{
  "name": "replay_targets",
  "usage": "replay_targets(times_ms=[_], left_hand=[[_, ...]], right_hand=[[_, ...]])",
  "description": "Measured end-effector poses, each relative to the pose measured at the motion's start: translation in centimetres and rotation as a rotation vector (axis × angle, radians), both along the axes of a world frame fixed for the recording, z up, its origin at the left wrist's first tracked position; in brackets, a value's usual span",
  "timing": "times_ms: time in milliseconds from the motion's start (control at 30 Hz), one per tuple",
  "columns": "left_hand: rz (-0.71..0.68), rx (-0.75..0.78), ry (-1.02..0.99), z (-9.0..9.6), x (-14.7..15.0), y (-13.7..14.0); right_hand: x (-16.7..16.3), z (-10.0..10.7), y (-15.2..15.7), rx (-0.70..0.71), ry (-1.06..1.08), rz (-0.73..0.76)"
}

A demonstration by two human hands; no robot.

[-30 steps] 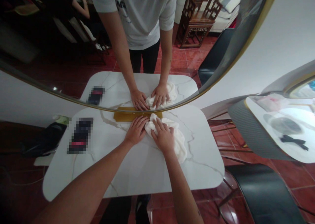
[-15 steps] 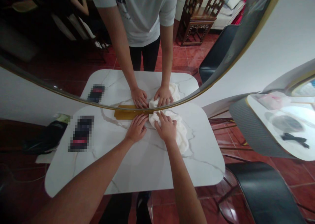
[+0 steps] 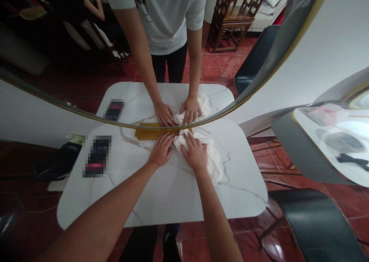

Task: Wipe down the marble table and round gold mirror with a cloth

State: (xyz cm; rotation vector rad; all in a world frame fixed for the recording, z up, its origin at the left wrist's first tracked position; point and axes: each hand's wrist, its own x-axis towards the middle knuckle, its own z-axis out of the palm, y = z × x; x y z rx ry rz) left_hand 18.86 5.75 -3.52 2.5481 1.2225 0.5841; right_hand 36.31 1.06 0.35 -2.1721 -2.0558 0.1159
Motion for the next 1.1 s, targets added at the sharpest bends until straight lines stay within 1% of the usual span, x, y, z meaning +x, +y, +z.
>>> replay_targets(times_ms=[133, 233, 333, 500, 600, 733, 933, 1033, 1100], left_hand=[[0.0, 0.013, 0.002, -0.3, 0.0, 0.0], [0.008, 0.015, 0.006, -0.3, 0.1, 0.0], [0.011, 0.018, 0.007, -0.4, 0.1, 0.0], [0.002, -0.001, 0.007, 0.0, 0.1, 0.0], [-0.002, -0.007, 0.005, 0.2, 0.1, 0.0], [0.002, -0.001, -0.002, 0.0, 0.1, 0.0], [0.01, 0.007, 0.007, -0.1, 0.1, 0.0], [0.008, 0.0, 0.011, -0.1, 0.1, 0.0], [0.006, 0.002, 0.008, -0.2, 0.1, 0.0]], right_hand=[[0.9, -0.1, 1.6, 0.009, 0.004, -0.044], [1.1, 0.0, 1.9, 0.013, 0.003, -0.052], [0.6, 0.1, 1.1, 0.007, -0.007, -0.019], [-0.3, 0.3, -1.0, 0.001, -0.007, 0.071], [-0.5, 0.2, -1.7, 0.0, 0.004, 0.082], [-0.3, 0.0, -1.1, 0.014, 0.03, 0.006], [0.9, -0.4, 1.7, 0.041, 0.061, -0.171], [1.2, -0.4, 2.2, 0.045, 0.057, -0.19], [1.0, -0.2, 1.9, 0.051, 0.037, -0.16]])
